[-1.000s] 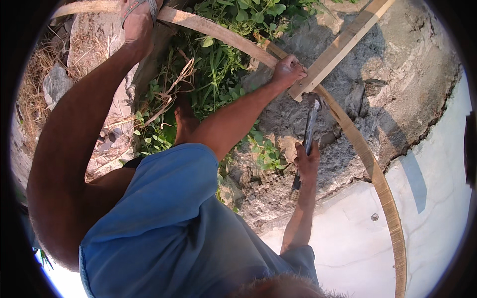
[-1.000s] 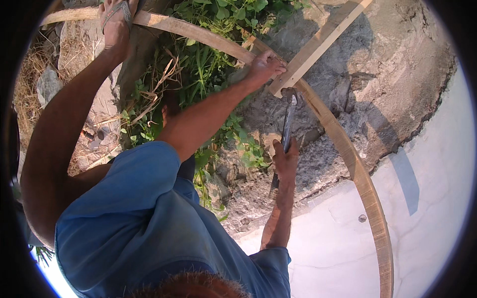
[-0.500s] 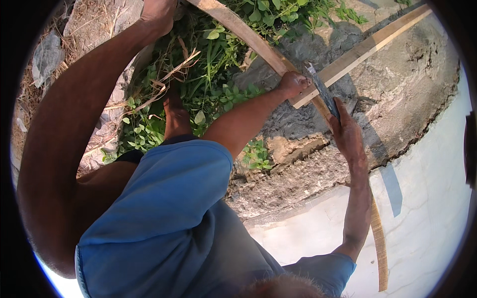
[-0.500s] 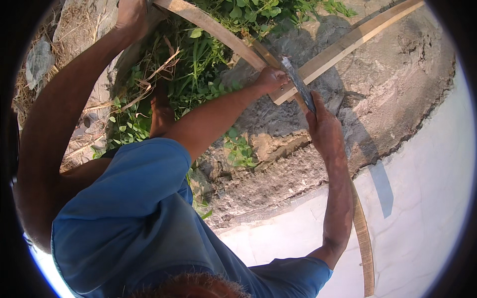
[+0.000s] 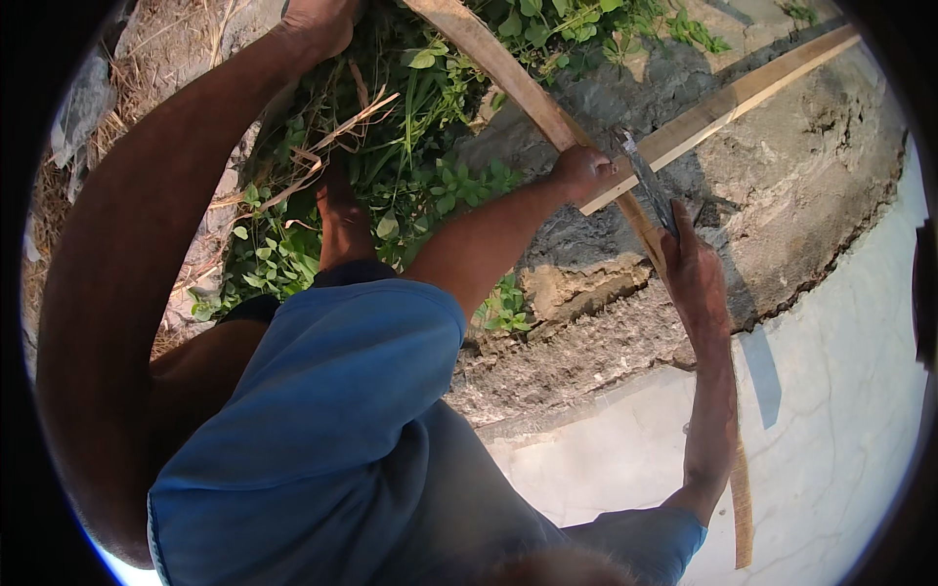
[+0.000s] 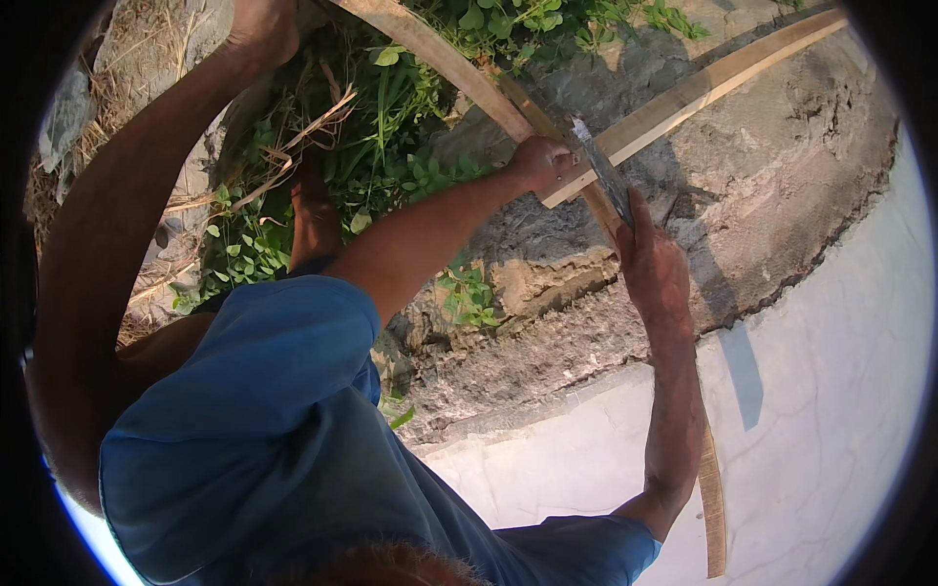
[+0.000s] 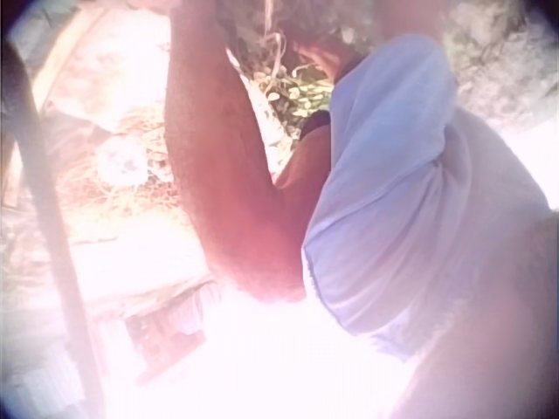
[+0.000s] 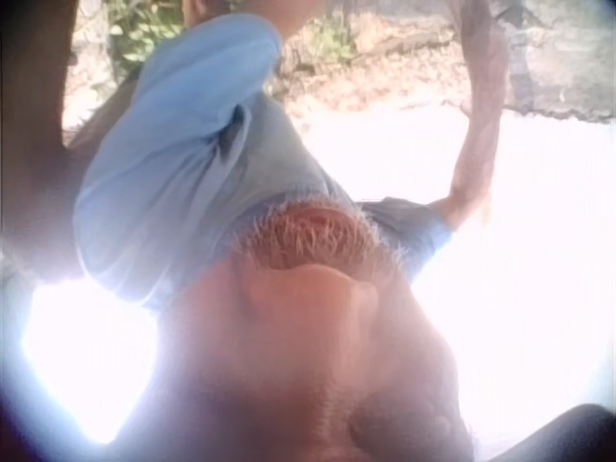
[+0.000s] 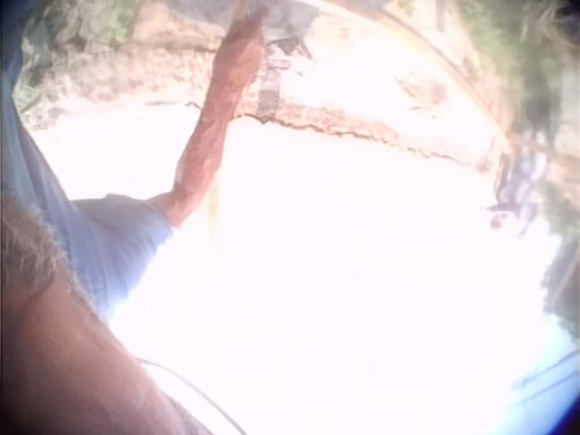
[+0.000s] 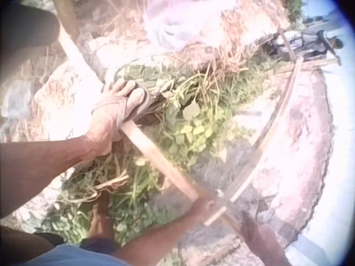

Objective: The person hammers nails into wooden planks to assemble a frame on the ground, reaching for nails from a plastic bag.

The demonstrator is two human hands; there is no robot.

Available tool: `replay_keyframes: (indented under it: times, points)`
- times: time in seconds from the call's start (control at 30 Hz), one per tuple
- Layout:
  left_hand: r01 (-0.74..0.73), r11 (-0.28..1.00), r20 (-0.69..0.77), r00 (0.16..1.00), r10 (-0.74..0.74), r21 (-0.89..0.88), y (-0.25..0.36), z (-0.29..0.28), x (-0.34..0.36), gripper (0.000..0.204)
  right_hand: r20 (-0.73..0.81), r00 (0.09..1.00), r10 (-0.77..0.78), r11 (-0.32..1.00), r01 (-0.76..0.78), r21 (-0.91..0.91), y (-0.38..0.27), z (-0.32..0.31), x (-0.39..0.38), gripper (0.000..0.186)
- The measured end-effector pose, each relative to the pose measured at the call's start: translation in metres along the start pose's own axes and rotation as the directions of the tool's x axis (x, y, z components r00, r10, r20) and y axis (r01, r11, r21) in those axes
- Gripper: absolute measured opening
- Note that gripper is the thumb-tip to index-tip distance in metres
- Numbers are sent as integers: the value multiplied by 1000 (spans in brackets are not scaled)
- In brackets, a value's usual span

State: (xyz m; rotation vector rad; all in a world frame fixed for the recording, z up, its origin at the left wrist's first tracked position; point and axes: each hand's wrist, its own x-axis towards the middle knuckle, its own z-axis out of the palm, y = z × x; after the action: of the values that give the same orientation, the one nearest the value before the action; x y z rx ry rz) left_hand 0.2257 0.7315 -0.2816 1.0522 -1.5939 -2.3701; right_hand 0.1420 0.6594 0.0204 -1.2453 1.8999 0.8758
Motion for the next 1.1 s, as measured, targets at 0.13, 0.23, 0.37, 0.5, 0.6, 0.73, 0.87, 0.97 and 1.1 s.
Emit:
replay_keyframes:
  times: [0.13, 0.23, 0.37, 0.5, 0.6, 0.73, 0.87, 0.97, 1.1]
  points:
    - [90, 994, 89, 992, -84, -66, 2, -5, -4, 32, -179, 983, 38, 961, 13, 277, -43, -32, -16, 45]
    - [-54, 891, 210, 977, -47, 450, 47, -61, -19, 35, -431, 894, -123, 934, 251, 256, -52, -37, -29, 44]
    - [-364, 334, 122, 813, 569, 870, 87, -195, -29, 26, -471, 868, -159, 902, 321, 289, -55, -7, -45, 46]
    - [-372, 40, 352, 904, 243, 927, 145, -285, -24, 69, 133, 983, 124, 990, -132, 53, -17, 35, -51, 45]
    - [-391, 201, 426, 888, -174, 898, 157, -301, -28, 74, 86, 994, 63, 998, -63, 4, -33, 26, -86, 43]
    - [-302, 397, 346, 937, -44, 867, 120, -306, -36, 64, -202, 979, 3, 978, 39, 205, -95, -22, -64, 43]
    - [-255, 304, 294, 951, -91, 918, 124, -311, -44, 71, -342, 939, -25, 921, 155, 358, -146, -69, -49, 43]
    - [-223, 272, 280, 940, -193, 936, 118, -319, -43, 74, -216, 976, 6, 927, 76, 368, -163, -74, -26, 45]
    - [-237, 261, 287, 942, -174, 936, 106, -314, -44, 73, 137, 991, 1, 973, -33, 229, -63, 2, -4, 48]
